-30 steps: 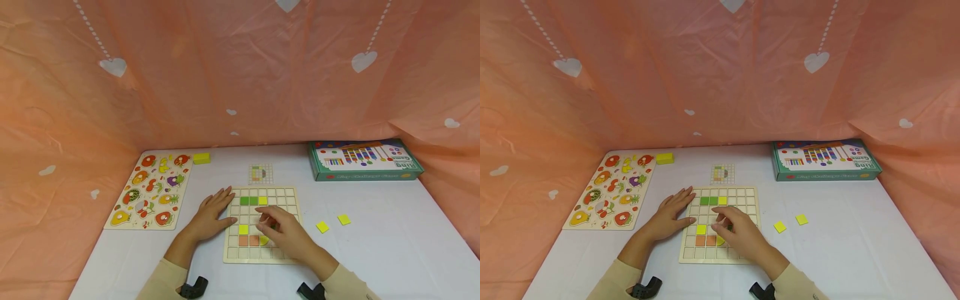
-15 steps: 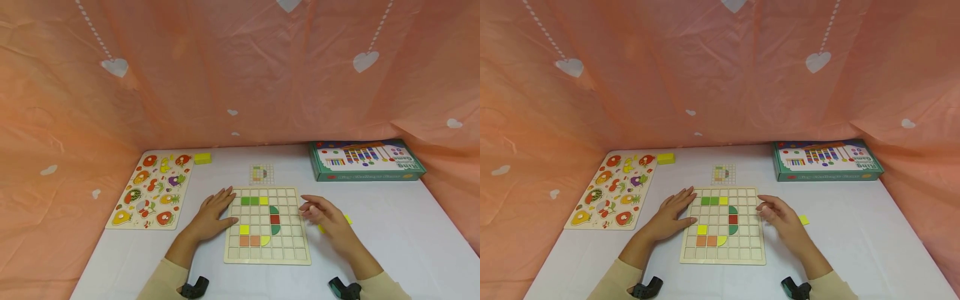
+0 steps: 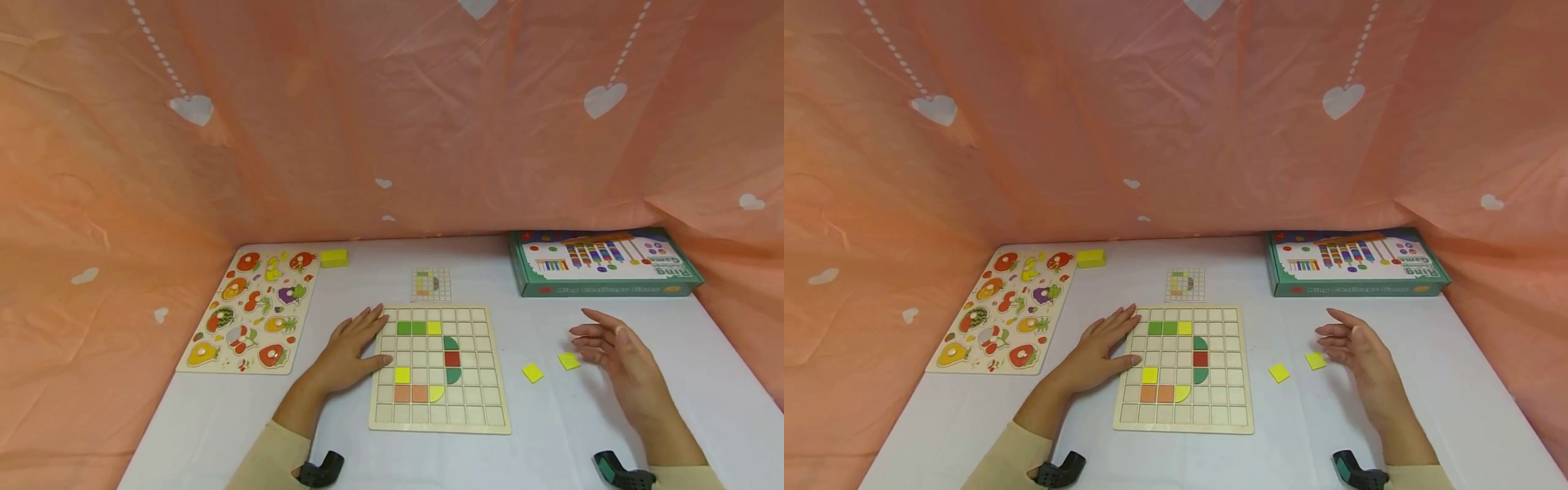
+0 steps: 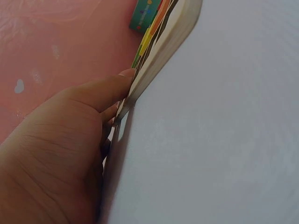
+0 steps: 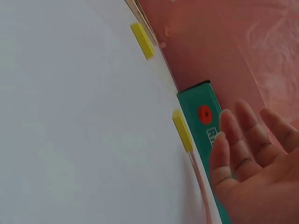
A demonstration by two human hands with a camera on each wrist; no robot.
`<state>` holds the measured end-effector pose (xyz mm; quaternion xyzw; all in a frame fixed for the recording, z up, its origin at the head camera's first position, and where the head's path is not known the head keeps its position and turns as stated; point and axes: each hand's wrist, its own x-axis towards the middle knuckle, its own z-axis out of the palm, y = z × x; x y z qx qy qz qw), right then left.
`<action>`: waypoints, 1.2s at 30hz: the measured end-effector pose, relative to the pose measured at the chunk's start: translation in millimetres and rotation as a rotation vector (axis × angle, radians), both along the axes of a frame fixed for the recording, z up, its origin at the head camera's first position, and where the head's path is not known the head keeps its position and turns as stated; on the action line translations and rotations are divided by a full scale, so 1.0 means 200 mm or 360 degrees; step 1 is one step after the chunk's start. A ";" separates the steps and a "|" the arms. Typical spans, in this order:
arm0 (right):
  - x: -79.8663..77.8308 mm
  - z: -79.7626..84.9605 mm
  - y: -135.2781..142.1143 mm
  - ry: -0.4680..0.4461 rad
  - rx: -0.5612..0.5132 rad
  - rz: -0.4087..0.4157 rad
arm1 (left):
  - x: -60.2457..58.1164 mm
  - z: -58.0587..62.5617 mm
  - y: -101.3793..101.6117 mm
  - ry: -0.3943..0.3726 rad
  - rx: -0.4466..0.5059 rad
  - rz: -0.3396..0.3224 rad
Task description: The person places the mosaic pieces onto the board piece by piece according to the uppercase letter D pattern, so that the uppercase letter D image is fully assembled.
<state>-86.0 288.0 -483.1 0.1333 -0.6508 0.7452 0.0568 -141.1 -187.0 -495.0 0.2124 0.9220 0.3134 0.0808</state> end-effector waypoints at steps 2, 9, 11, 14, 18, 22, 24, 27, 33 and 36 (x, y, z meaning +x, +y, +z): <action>0.00 -0.01 0.03 -0.0051 0.0077 -0.0024 | 0.00 0.00 0.00 -0.0008 -0.0002 0.0002; 0.00 -0.01 0.06 -0.0194 0.0963 -0.0020 | 0.00 0.00 0.00 -0.0017 -0.0012 0.0000; 0.00 -0.01 0.06 -0.0249 0.1146 0.0002 | 0.00 0.00 0.00 0.0003 0.0008 -0.0007; 0.01 0.00 0.07 -0.0299 0.1290 0.0046 | 0.00 0.00 0.00 0.0014 0.0023 -0.0017; 0.01 0.00 0.08 -0.0233 0.1401 0.0085 | 0.00 0.01 0.00 0.0010 0.0036 -0.0027; 0.00 0.00 0.07 -0.0179 0.1478 0.0066 | 0.00 0.01 0.00 0.0011 0.0041 -0.0026; 0.00 0.00 0.07 -0.0171 0.1527 0.0022 | 0.00 0.01 0.00 0.0015 0.0036 -0.0026; 0.00 0.01 0.06 -0.0190 0.1574 -0.0054 | 0.00 0.00 0.00 0.0014 0.0024 -0.0024; 0.00 0.02 0.03 -0.0264 0.1528 -0.0185 | 0.00 0.01 0.00 -0.0024 -0.0001 -0.0011; 0.01 0.01 0.01 -0.0267 0.1516 -0.0249 | 0.00 0.01 0.00 -0.0017 0.0007 -0.0010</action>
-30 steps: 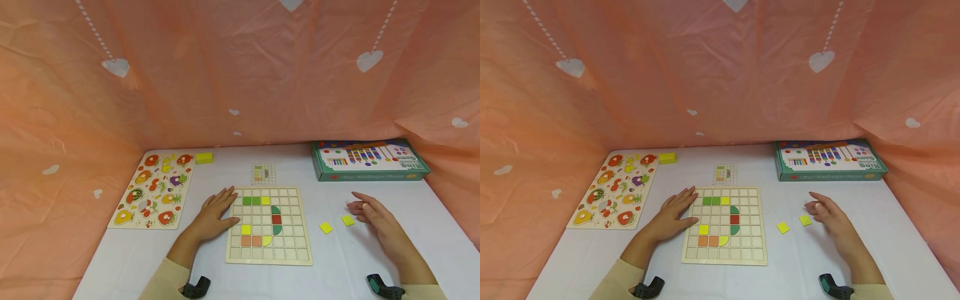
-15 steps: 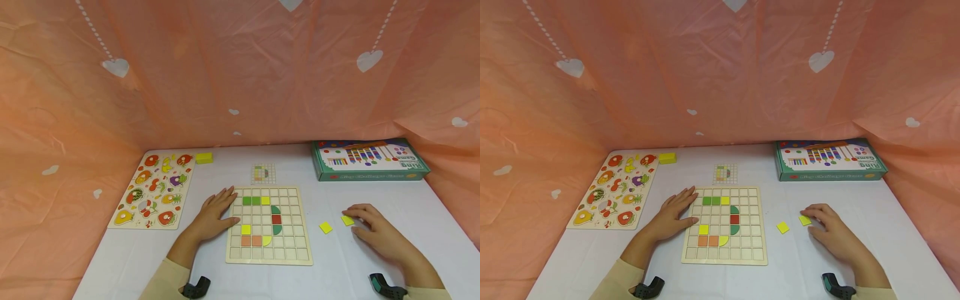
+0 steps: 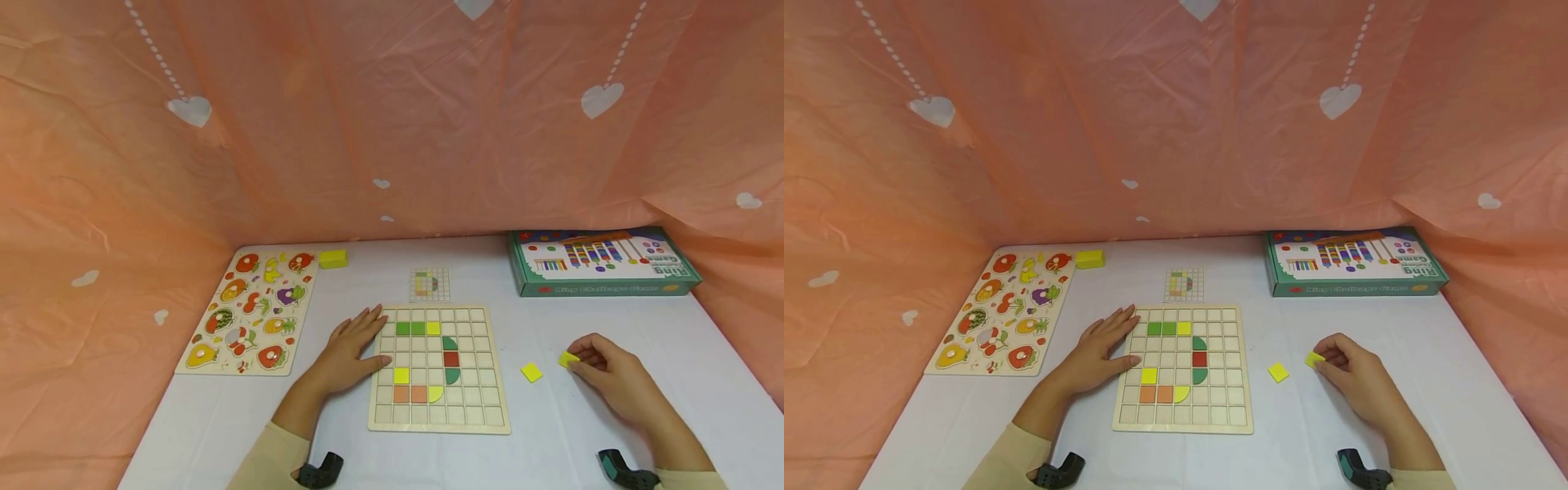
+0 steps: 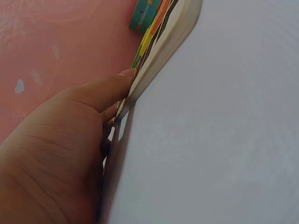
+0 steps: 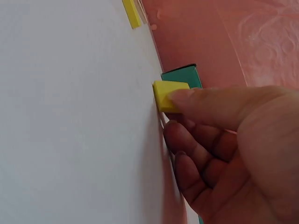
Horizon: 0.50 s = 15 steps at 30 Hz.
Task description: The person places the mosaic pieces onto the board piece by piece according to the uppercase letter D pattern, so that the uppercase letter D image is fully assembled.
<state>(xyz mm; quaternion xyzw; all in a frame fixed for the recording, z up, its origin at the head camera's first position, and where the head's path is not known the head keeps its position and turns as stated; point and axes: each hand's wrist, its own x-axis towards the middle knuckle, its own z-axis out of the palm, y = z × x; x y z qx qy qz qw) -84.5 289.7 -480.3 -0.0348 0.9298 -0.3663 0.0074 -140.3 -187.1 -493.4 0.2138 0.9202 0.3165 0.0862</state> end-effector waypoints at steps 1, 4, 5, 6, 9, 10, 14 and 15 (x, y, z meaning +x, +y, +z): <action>0.00 0.00 -0.01 0.0013 -0.0001 -0.0012 | 0.00 0.00 0.00 0.0004 0.0004 0.0000; 0.00 0.00 -0.03 0.0058 -0.0023 -0.0036 | 0.00 0.00 0.00 0.0008 0.0009 -0.0001; 0.01 0.00 -0.05 0.0074 -0.0043 -0.0040 | 0.00 0.00 0.00 0.0009 0.0011 -0.0002; 0.01 0.00 -0.06 0.0082 -0.0067 -0.0041 | 0.00 0.00 0.00 0.0009 0.0010 -0.0002; 0.01 0.00 -0.10 0.0106 -0.0138 -0.0036 | 0.00 0.00 0.00 0.0007 0.0006 0.0000; 0.01 0.01 -0.12 0.0111 -0.0156 -0.0032 | 0.00 -0.01 0.00 0.0008 0.0006 0.0001; 0.01 0.02 -0.19 0.0124 -0.0234 -0.0006 | 0.00 -0.01 0.00 0.0011 0.0008 0.0003; 0.01 0.02 -0.21 0.0134 -0.0257 0.0004 | 0.00 -0.01 0.00 0.0011 0.0007 0.0003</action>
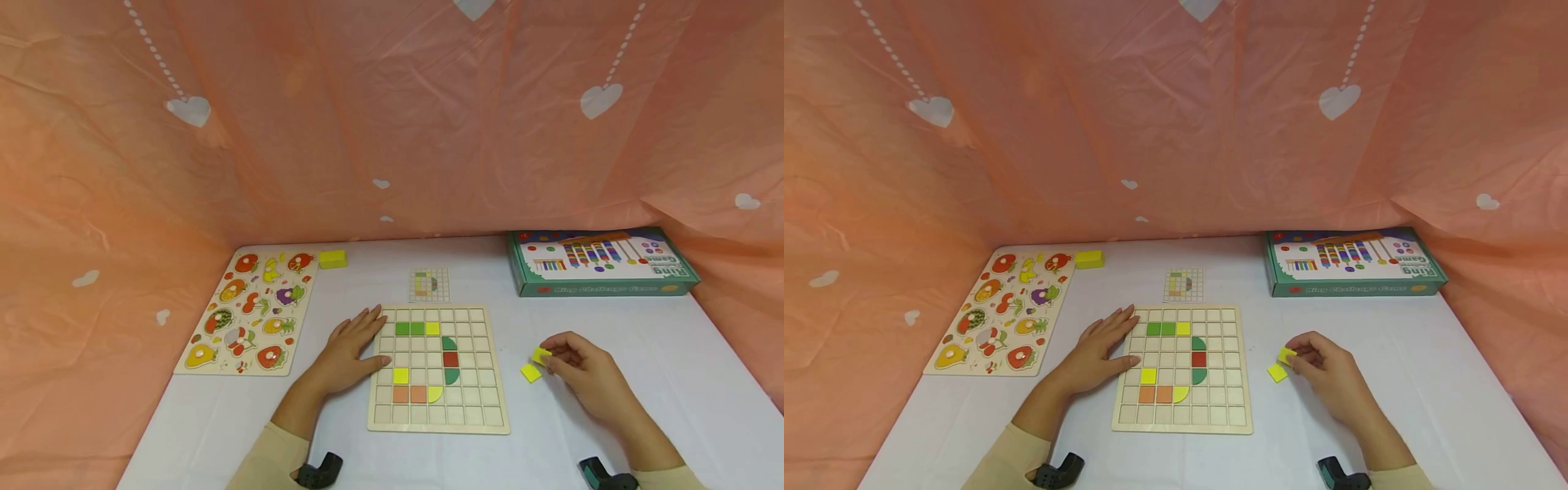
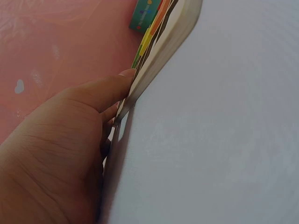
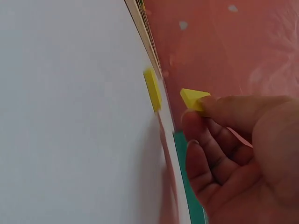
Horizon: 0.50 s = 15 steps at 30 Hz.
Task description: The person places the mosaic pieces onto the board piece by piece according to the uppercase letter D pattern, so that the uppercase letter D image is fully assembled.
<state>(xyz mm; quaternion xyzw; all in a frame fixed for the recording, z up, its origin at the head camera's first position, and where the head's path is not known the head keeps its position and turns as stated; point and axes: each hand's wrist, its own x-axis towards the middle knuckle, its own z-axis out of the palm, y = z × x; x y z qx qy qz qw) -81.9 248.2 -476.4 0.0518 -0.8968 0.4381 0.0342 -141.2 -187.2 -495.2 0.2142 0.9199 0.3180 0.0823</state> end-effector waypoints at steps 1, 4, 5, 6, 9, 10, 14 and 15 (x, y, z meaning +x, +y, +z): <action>0.00 0.00 -0.02 0.0006 -0.0025 0.0008 | 0.00 0.00 0.00 0.0002 0.0003 0.0000; 0.00 0.00 -0.08 -0.0005 -0.0094 0.0041 | 0.00 -0.01 0.00 0.0002 0.0003 0.0001; 0.00 0.00 -0.11 -0.0002 -0.0114 0.0054 | 0.00 -0.01 0.00 0.0001 0.0001 -0.0001; 0.00 0.00 -0.13 -0.0003 -0.0144 0.0071 | 0.00 -0.01 0.00 0.0002 0.0000 -0.0001; -0.01 0.00 -0.19 -0.0013 -0.0224 0.0126 | -0.01 -0.01 -0.01 0.0001 -0.0002 -0.0002; -0.01 0.00 -0.22 -0.0011 -0.0244 0.0148 | -0.01 -0.01 -0.01 0.0003 0.0000 -0.0002; -0.03 0.01 -0.31 -0.0057 -0.0309 0.0235 | -0.01 -0.02 -0.01 0.0000 0.0002 -0.0003; -0.04 0.01 -0.34 -0.0071 -0.0325 0.0262 | -0.01 -0.02 0.00 -0.0001 0.0001 -0.0005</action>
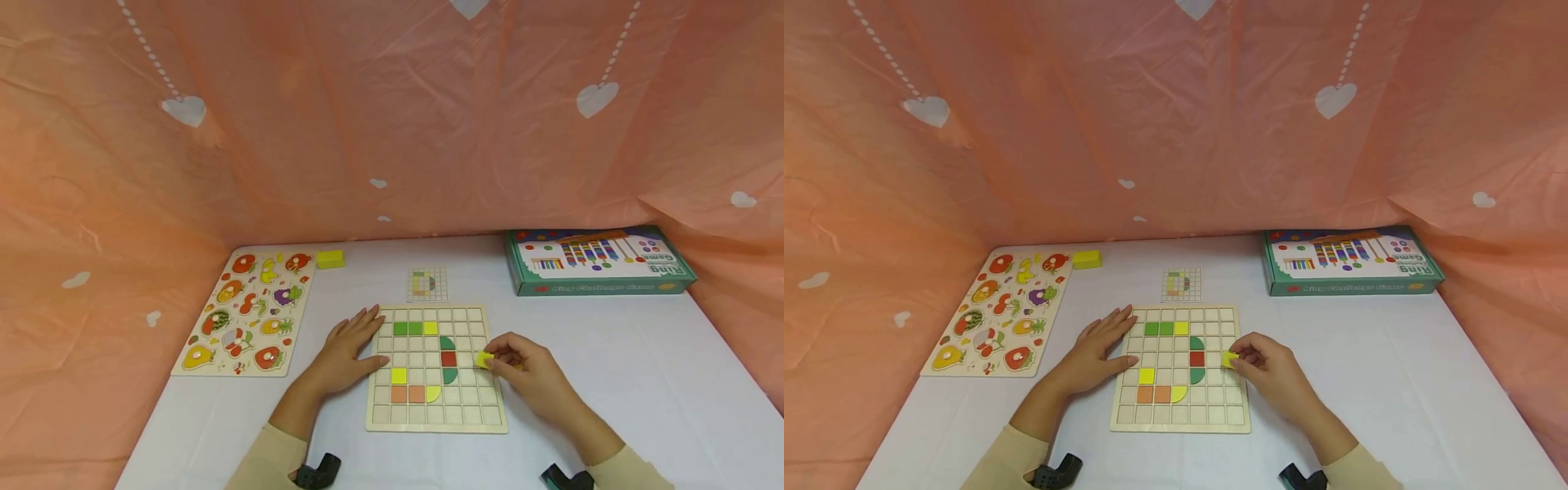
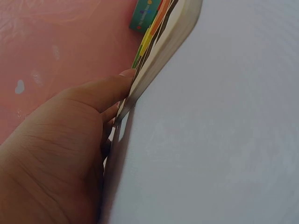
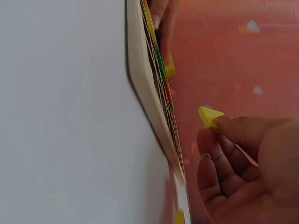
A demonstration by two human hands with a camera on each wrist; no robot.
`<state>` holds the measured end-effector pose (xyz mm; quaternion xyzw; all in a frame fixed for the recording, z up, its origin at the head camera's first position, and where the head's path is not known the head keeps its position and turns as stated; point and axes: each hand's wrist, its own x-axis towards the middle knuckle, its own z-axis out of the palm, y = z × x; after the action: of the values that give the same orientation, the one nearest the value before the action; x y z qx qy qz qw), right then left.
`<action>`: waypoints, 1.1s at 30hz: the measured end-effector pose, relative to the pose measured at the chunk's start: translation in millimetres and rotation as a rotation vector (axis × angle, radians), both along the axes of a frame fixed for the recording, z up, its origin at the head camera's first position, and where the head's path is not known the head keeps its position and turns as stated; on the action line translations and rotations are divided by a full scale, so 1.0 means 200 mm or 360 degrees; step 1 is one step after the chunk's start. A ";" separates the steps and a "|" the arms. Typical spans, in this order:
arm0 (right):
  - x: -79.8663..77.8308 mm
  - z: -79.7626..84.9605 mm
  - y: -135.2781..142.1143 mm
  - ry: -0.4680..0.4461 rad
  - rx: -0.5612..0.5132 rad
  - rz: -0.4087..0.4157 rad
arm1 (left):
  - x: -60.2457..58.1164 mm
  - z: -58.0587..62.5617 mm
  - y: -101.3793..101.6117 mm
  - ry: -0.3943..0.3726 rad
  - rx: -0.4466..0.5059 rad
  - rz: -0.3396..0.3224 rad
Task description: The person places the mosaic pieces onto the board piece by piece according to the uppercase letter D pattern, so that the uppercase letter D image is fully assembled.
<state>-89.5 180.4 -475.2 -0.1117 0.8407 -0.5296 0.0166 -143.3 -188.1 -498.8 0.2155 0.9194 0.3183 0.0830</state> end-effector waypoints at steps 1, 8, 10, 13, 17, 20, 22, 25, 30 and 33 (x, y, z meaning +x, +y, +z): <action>-0.01 0.00 -0.03 -0.0013 -0.0012 0.0028 | 0.00 0.00 0.00 -0.0002 0.0000 0.0000; -0.04 -0.01 -0.20 0.0041 -0.0071 0.0217 | 0.00 0.01 0.00 -0.0007 -0.0002 0.0004; -0.05 -0.02 -0.25 0.0076 -0.0082 0.0259 | 0.00 0.01 0.00 -0.0008 -0.0007 0.0001; -0.08 -0.03 -0.32 0.0097 -0.0104 0.0307 | 0.00 0.00 0.00 -0.0009 -0.0015 -0.0006; -0.11 -0.03 -0.42 0.0110 -0.0097 0.0325 | 0.00 0.01 -0.01 -0.0007 -0.0034 -0.0004; -0.13 -0.03 -0.49 0.0118 -0.0053 0.0314 | 0.00 0.01 -0.01 0.0000 -0.0042 -0.0006; -0.14 -0.03 -0.53 0.0108 -0.0031 0.0313 | 0.00 0.01 -0.02 0.0006 -0.0042 -0.0012; -0.15 -0.04 -0.58 0.0092 0.0013 0.0323 | 0.00 0.01 -0.02 0.0013 -0.0038 -0.0020; -0.16 -0.04 -0.62 0.0107 0.0180 0.0342 | -0.01 0.00 -0.02 0.0011 -0.0035 -0.0016; -0.16 -0.04 -0.63 0.0126 0.0258 0.0336 | 0.00 0.00 -0.01 0.0008 -0.0035 -0.0013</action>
<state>-120.5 54.8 -483.3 -0.2186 0.8642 -0.4506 0.0482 -144.3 -190.5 -498.8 0.2191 0.9222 0.3074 0.0843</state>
